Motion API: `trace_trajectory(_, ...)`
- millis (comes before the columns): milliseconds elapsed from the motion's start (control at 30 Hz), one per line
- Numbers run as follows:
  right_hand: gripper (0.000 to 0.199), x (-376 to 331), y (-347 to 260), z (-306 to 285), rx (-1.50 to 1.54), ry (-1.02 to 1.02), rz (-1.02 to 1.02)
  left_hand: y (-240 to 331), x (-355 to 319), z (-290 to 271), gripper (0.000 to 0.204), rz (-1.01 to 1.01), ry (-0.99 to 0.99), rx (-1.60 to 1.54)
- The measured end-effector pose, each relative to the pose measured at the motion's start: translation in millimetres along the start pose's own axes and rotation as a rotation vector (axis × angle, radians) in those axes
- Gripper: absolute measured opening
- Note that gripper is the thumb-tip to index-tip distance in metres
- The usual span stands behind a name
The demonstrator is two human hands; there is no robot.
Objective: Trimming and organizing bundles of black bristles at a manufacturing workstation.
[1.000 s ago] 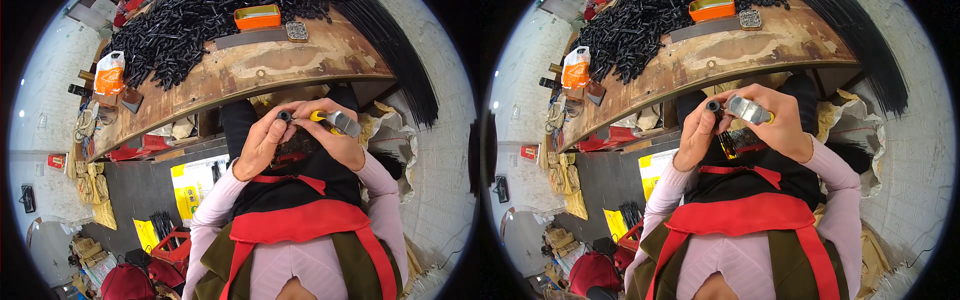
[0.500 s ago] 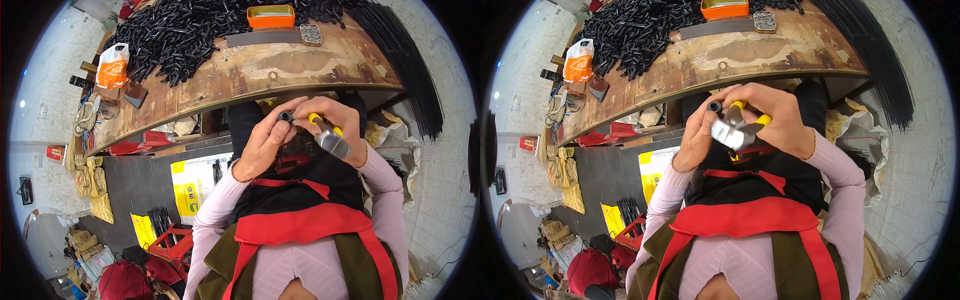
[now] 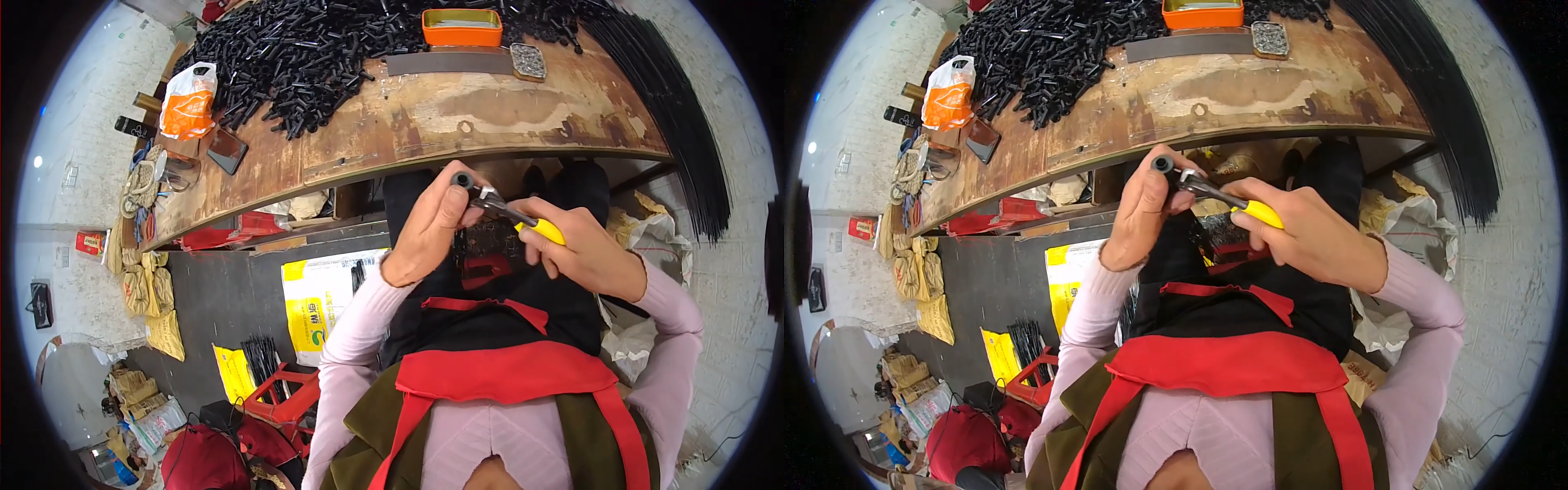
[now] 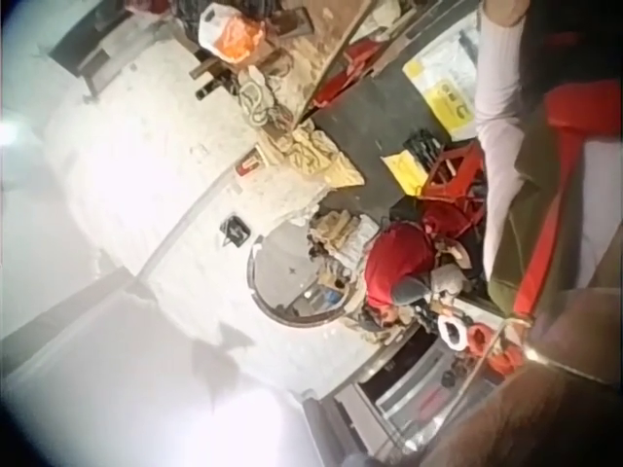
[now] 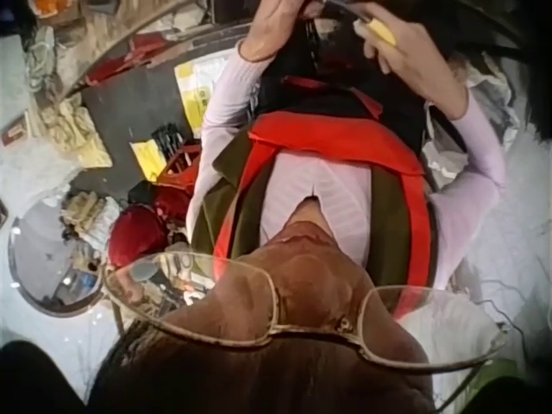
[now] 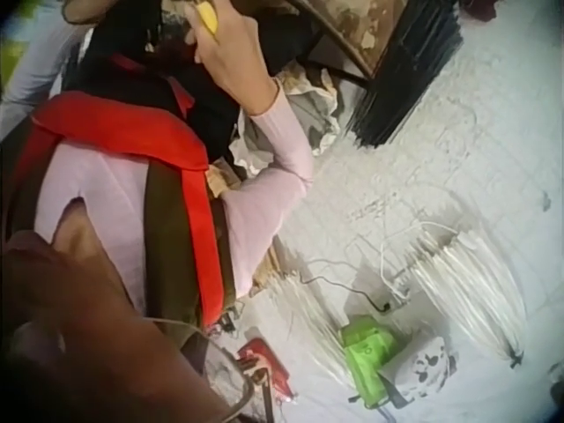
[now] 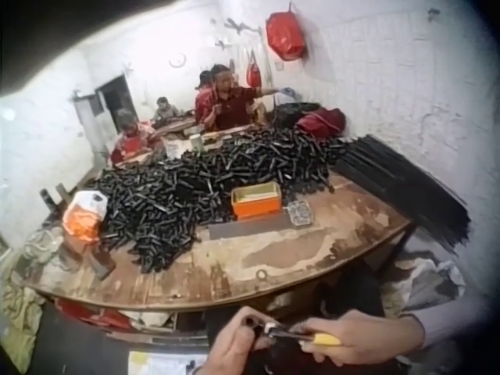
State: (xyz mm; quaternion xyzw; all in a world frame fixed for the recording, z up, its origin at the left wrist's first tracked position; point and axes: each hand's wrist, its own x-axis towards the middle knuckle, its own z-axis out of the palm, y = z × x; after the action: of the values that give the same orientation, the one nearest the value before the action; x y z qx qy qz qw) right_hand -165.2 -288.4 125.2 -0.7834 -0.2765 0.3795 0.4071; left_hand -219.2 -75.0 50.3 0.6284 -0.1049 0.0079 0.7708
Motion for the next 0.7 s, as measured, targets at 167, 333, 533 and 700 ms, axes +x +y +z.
trace_trajectory(167,0.041,-12,17,-10,0.058,-0.015,-0.179,3,-2,4,0.046,-0.033,-0.133,-0.049)
trace_trajectory(333,0.033,-31,-20,-34,-0.097,-0.152,0.052,16,-6,16,0.047,0.014,-0.143,0.084)
trace_trajectory(533,0.032,-23,8,-27,0.368,-0.453,0.224,16,-16,16,0.048,-0.028,-0.144,0.161)
trace_trajectory(700,0.025,-55,-7,-20,0.129,-0.165,0.090,23,-14,22,0.045,-0.052,-0.248,0.104)
